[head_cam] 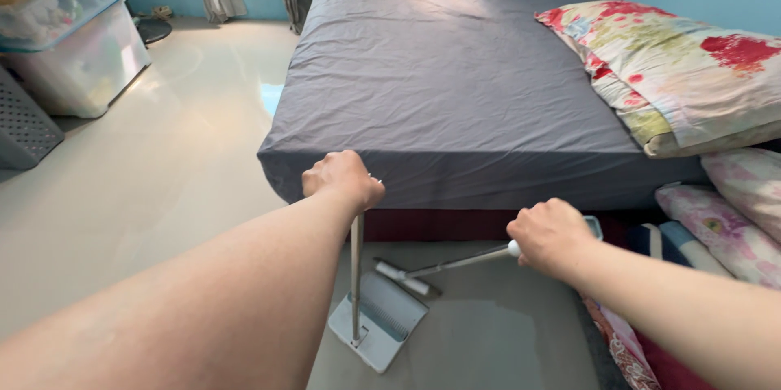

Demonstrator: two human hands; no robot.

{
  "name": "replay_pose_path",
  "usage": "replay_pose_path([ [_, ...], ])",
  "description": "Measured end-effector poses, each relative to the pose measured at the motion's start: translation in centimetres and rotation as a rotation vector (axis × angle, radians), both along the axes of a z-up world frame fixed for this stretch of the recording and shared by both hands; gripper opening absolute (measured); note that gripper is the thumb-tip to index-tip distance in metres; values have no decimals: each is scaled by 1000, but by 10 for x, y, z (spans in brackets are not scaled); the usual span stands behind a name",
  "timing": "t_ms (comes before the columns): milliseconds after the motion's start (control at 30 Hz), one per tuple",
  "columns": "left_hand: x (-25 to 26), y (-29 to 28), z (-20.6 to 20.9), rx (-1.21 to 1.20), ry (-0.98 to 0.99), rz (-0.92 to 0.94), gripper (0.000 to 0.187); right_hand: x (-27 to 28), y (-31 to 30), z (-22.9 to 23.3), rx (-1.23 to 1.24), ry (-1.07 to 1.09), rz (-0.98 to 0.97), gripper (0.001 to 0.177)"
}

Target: Sweeping the floor of a bedroom using a broom and dustpan.

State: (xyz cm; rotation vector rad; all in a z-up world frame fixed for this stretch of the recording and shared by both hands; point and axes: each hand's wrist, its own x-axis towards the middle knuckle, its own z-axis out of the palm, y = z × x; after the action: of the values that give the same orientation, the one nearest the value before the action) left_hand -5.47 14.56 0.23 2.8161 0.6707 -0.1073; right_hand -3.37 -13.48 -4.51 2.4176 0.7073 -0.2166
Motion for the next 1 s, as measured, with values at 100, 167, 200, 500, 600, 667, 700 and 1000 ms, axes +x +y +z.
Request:
replay_pose_path([
  [100, -1, 1, 0, 31, -28, -7, 39, -13, -1, -4, -2, 22, -17, 36],
  [167, -3, 0, 1, 36, -24, -5, 40, -18, -6, -3, 5, 19, -45, 37],
  [200, -4, -1, 2, 39, -15, 3, 41, -20, -9, -2, 11, 21, -67, 38],
  [500, -17, 21, 8, 31, 10, 111, 41, -8, -36, 13, 16, -61, -177, 35],
  [600, -17, 36, 10, 19, -17, 183, 45, 11, -46, -7, -13, -115, -31, 21],
  [667, -15, 50, 10, 24, -25, 214, 40, 22, -44, -25, -36, -131, -8, 14],
  [700, -15, 58, 9, 27, -35, 236, 36, 27, -41, -35, -61, -149, 7, 12],
  [1000, -71, 114, 9, 141, 17, 213, 47, 2, 14, -74, 40, 30, -95, 17],
])
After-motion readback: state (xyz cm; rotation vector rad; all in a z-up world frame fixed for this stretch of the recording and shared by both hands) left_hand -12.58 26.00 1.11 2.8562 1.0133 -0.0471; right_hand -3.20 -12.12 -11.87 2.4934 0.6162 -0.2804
